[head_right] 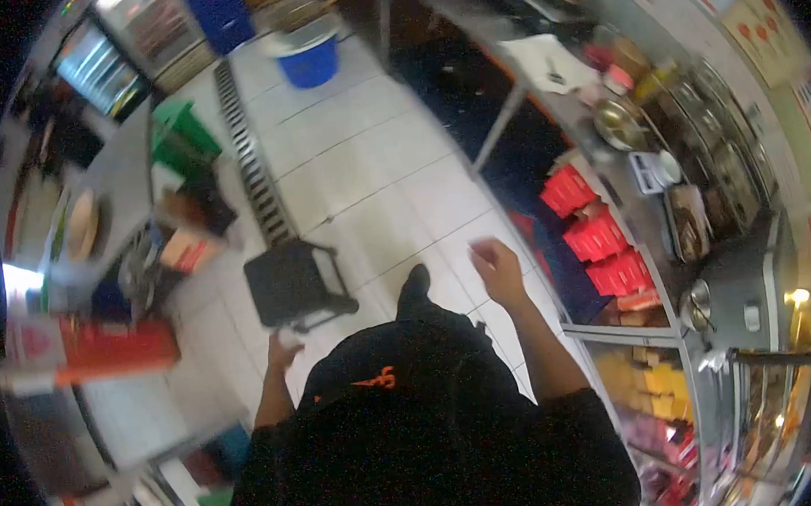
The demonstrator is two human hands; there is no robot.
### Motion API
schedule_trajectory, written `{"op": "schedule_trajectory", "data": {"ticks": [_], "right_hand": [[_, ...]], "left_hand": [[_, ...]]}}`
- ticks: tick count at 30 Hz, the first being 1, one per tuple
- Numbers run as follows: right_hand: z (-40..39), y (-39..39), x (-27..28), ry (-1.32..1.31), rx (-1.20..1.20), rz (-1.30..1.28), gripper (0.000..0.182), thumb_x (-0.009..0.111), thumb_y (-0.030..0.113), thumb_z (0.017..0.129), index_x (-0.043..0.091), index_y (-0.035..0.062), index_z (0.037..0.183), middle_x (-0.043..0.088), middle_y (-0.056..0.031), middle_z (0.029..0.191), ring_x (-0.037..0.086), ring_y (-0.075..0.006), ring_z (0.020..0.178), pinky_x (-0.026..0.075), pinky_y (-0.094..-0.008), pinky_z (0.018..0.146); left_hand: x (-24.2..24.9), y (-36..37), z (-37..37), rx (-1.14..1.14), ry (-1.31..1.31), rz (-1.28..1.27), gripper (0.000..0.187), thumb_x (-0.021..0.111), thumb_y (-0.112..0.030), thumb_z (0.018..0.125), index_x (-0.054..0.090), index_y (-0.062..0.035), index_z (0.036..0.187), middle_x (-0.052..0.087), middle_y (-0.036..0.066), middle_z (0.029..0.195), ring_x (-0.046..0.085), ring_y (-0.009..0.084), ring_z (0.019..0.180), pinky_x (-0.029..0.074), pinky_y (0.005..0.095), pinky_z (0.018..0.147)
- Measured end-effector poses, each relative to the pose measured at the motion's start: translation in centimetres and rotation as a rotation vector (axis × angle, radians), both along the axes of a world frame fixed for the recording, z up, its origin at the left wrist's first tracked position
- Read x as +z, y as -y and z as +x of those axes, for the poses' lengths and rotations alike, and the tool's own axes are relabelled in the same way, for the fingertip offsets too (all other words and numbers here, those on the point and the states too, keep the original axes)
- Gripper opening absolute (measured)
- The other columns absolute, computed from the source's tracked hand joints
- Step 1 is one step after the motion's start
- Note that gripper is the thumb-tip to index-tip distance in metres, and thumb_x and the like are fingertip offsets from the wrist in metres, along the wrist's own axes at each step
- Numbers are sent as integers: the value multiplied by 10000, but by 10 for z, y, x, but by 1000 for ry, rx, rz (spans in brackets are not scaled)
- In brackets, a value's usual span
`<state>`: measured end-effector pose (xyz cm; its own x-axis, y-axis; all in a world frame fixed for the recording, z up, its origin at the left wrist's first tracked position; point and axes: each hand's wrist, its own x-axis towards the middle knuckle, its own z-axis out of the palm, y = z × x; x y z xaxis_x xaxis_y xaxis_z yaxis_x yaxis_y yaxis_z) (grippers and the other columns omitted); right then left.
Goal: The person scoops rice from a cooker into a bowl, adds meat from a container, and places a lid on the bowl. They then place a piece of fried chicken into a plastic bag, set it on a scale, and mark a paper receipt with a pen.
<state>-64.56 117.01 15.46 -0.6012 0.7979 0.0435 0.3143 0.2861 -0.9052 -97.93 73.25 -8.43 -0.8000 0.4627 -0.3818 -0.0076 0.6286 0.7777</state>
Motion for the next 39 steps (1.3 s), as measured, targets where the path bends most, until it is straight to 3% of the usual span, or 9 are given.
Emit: {"op": "schedule_trajectory", "data": {"ticks": [5,11,19,26,27,29,34,37,39], "right_hand": [[-107,-105,170,-504,322,415,204,637,-33,795,623,16,993,639,-122,932,617,-212,821,484,-322,719],[-188,-193,282,-908,603,808,93,625,96,828,608,80,919,609,-101,873,612,-231,734,456,-345,594],[-288,-325,283,-773,254,962,54,598,97,778,575,106,827,565,-51,817,558,-210,707,436,-323,563],[-306,-413,336,-279,26,912,67,545,107,752,556,143,807,541,-21,796,511,-191,712,414,-298,565],[-304,-425,345,-212,-17,911,71,537,109,748,553,148,804,538,-16,792,505,-189,713,411,-294,565],[-297,-449,355,-92,-92,909,79,522,112,740,548,159,799,531,-8,786,491,-183,715,404,-287,565],[-249,-540,323,56,-295,924,84,513,96,737,522,157,793,517,-10,769,478,-183,703,405,-289,570],[-236,-633,247,-19,-342,947,119,576,30,774,479,87,812,518,-70,756,518,-215,657,444,-340,581],[-268,-703,178,-430,-346,735,109,563,-8,810,477,55,835,552,-109,823,548,-242,726,451,-343,650]], "left_hand": [[8,-58,-30,-278,29,-354,823,905,-161,545,433,0,1200,620,137,1036,615,256,958,526,370,807],[26,-148,-121,-376,193,-470,803,901,-163,547,444,-2,1187,607,145,1044,607,265,955,521,378,808],[35,-357,-316,-612,150,-467,776,896,-166,550,459,-4,1170,590,155,1056,596,278,950,514,389,809],[56,-669,-476,-543,-12,-196,752,892,-169,552,472,-5,1155,574,164,1065,587,289,945,507,399,810],[48,-706,-503,-680,-471,-255,737,869,-163,574,465,-7,1170,560,154,1072,564,300,968,494,405,829],[78,-787,-510,-547,-135,-62,782,849,-151,595,432,18,1235,553,175,1100,568,309,990,493,401,852],[76,-889,-480,-795,-344,-81,874,861,-203,576,412,20,1292,543,200,1154,540,332,1080,471,406,924],[91,-890,-416,-783,-348,-231,934,876,-259,542,409,14,1304,529,223,1202,515,361,1129,449,430,964],[99,-868,-378,-691,-278,-377,971,884,-309,517,413,-11,1312,518,236,1226,501,384,1161,434,443,990]]}}
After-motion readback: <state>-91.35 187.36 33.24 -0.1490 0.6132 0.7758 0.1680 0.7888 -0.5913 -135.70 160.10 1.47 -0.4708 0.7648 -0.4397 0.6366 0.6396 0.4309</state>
